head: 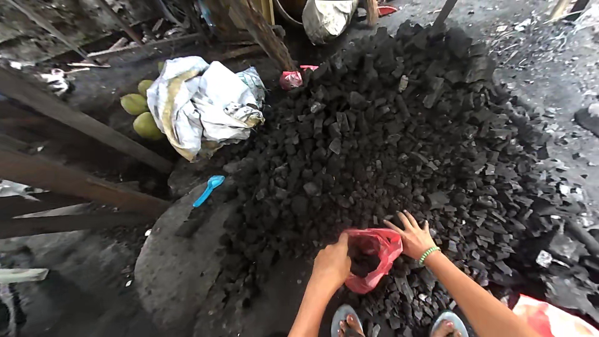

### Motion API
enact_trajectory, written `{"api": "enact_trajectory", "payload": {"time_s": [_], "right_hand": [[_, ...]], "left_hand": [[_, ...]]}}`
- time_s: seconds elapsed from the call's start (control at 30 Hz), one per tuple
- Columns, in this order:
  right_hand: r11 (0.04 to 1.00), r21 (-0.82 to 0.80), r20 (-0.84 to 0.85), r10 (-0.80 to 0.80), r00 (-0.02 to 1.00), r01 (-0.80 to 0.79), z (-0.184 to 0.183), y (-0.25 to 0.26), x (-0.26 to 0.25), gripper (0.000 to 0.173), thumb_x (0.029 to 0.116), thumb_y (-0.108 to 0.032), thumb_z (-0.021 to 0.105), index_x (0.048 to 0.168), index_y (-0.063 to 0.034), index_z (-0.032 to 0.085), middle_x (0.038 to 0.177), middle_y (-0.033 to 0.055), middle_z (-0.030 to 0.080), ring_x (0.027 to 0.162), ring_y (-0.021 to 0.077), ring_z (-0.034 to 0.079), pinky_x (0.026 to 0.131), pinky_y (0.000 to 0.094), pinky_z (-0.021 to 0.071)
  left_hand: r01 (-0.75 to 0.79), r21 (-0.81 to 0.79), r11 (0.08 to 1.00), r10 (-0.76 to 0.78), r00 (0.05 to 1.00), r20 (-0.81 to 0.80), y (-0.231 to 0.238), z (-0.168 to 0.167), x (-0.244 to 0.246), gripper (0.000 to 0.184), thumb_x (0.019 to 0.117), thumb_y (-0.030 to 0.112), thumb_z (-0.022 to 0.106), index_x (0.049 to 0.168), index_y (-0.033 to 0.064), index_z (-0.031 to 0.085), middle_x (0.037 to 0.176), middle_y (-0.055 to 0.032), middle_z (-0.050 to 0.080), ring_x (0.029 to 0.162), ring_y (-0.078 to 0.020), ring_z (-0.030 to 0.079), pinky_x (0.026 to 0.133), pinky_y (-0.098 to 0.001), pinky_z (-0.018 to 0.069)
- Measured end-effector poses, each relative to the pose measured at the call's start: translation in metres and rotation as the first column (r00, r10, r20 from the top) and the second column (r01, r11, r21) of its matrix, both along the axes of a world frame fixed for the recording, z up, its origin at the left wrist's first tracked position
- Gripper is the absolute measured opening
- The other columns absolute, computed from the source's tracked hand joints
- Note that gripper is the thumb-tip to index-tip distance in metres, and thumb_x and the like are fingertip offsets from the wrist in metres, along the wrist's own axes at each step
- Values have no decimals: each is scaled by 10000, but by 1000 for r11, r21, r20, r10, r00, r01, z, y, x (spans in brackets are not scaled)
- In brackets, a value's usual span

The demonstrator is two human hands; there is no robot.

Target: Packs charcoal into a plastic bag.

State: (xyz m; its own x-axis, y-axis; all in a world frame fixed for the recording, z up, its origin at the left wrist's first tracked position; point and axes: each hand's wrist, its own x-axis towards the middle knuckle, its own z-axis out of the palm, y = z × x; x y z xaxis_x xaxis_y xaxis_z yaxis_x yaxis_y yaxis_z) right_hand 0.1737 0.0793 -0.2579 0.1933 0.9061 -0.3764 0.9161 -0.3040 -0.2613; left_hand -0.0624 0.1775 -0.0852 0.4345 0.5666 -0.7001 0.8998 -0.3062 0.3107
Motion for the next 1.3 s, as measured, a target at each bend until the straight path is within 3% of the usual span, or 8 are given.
{"api": "enact_trajectory", "payload": {"time_s": [0.23, 0.43, 0.67, 0.8, 0.9, 1.07, 1.2, 1.3], "right_hand": [[997, -37, 4, -68, 998, 68, 0, -35, -13, 591, 907, -440, 738, 1456, -283, 587, 1625, 256, 326, 1490, 517, 279, 1048, 772, 320], [925, 111, -216, -334, 917, 363, -7, -16, 5, 522, 843, -171, 821, 1336, -105, 663, 1439, 362, 476, 1289, 579, 488, 960, 707, 478], [423, 180, -898, -298, 325, 888, 55, 5, -44, 611, 807, -10, 794, 1358, -30, 532, 1303, 209, 596, 1097, 302, 632, 886, 515, 551], [785, 386, -730, -61, 681, 484, 66, 2, -96, 507, 790, -92, 823, 1251, 16, 641, 1347, 252, 570, 1222, 367, 585, 1015, 531, 515], [988, 27, -471, 146, 870, -151, 71, 6, -97, 497, 939, -143, 706, 1422, -224, 623, 1628, 234, 318, 1420, 450, 430, 1102, 618, 422], [806, 299, -540, -298, 787, 510, 58, -46, -39, 375, 910, -116, 752, 1274, -42, 702, 1344, 245, 622, 1233, 410, 608, 1033, 594, 496], [690, -46, -299, -699, 649, 722, 14, -90, -21, 1111, 724, -428, 929, 1606, -110, 333, 1622, 403, 124, 1398, 673, 283, 1039, 804, 329], [713, -154, -169, -701, 693, 684, 3, -83, -62, 1198, 690, -356, 954, 1646, -239, 241, 1671, 331, -46, 1480, 649, 81, 1040, 815, 322]], "left_hand": [[-165, -74, 983, 181, 921, 344, 2, -8, -7, 464, 1029, 77, 489, 1491, 115, 487, 1161, -177, 692, 1053, -301, 680, 957, -488, 522], [-416, -317, 852, 522, 651, 551, -5, -18, -12, 406, 1014, 62, 572, 1418, 55, 527, 1238, -182, 637, 1025, -245, 663, 898, -421, 548], [-548, -506, 666, 745, 466, 477, -15, -11, -9, 561, 1015, 64, 607, 1523, 115, 376, 1283, -229, 574, 941, -283, 638, 786, -426, 552], [-573, -508, 643, 764, 432, 480, -17, -15, -4, 651, 1003, 84, 626, 1561, 198, 311, 1293, -251, 562, 927, -324, 631, 762, -468, 541], [-570, -502, 651, 758, 449, 473, -19, -14, -3, 686, 992, 84, 643, 1570, 226, 301, 1329, -255, 550, 999, -345, 604, 785, -490, 515], [-529, -448, 720, 693, 526, 493, -14, -14, -12, 684, 981, 112, 661, 1564, 235, 325, 1298, -237, 579, 956, -308, 601, 750, -456, 507], [-515, -422, 746, 665, 560, 494, -12, -8, -9, 666, 993, 123, 655, 1565, 210, 326, 1237, -248, 598, 915, -293, 591, 732, -436, 495], [-485, -424, 765, 644, 577, 503, -14, -5, -6, 661, 993, 121, 658, 1561, 211, 333, 1241, -234, 603, 916, -281, 592, 728, -425, 491]]}}
